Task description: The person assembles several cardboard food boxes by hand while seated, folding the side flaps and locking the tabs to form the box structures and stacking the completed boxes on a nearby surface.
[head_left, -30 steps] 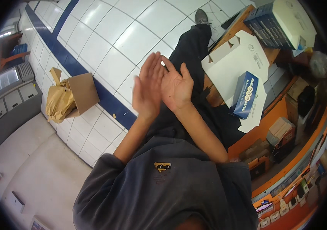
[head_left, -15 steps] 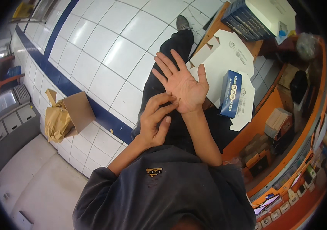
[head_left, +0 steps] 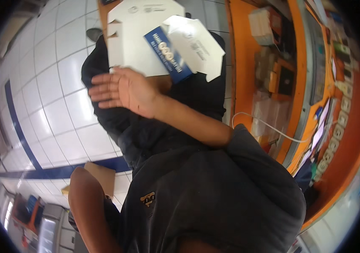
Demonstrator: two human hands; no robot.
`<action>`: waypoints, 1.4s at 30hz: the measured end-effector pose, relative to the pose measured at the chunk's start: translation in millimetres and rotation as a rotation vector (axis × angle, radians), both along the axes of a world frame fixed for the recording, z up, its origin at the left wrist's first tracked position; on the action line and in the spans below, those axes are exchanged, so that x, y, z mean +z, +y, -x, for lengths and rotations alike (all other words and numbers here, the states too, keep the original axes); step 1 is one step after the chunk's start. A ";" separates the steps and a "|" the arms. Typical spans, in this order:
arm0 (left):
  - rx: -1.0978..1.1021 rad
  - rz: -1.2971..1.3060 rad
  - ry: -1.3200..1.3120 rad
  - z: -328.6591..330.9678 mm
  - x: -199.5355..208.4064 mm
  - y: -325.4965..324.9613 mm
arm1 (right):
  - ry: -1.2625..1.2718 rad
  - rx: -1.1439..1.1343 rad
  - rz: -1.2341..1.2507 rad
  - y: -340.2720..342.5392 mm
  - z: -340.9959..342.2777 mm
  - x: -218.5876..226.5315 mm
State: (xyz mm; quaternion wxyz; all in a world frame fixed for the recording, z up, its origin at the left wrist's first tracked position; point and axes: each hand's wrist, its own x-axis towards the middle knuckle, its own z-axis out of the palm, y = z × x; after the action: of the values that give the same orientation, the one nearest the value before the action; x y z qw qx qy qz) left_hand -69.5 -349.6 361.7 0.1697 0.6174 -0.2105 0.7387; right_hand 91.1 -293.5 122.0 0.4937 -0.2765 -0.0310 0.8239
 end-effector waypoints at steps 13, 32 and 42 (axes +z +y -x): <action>-0.174 0.115 0.224 -2.9 6.8 -11.6 | -0.433 0.089 -0.174 -49.5 -17.8 4.3; -0.042 -0.249 -0.257 -28.9 21.2 -6.9 | -1.394 -0.212 -0.289 -45.6 -73.4 39.6; 0.019 -1.123 -1.427 -66.2 40.3 67.4 | -1.952 0.276 -0.235 -47.5 -88.5 0.2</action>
State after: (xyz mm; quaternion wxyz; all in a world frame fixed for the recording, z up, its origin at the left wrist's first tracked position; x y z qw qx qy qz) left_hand -3.4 -282.2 402.1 -0.3331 0.0066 -0.5896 0.7358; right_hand 179.6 -341.0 122.2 0.1757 -0.7770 -0.5373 0.2771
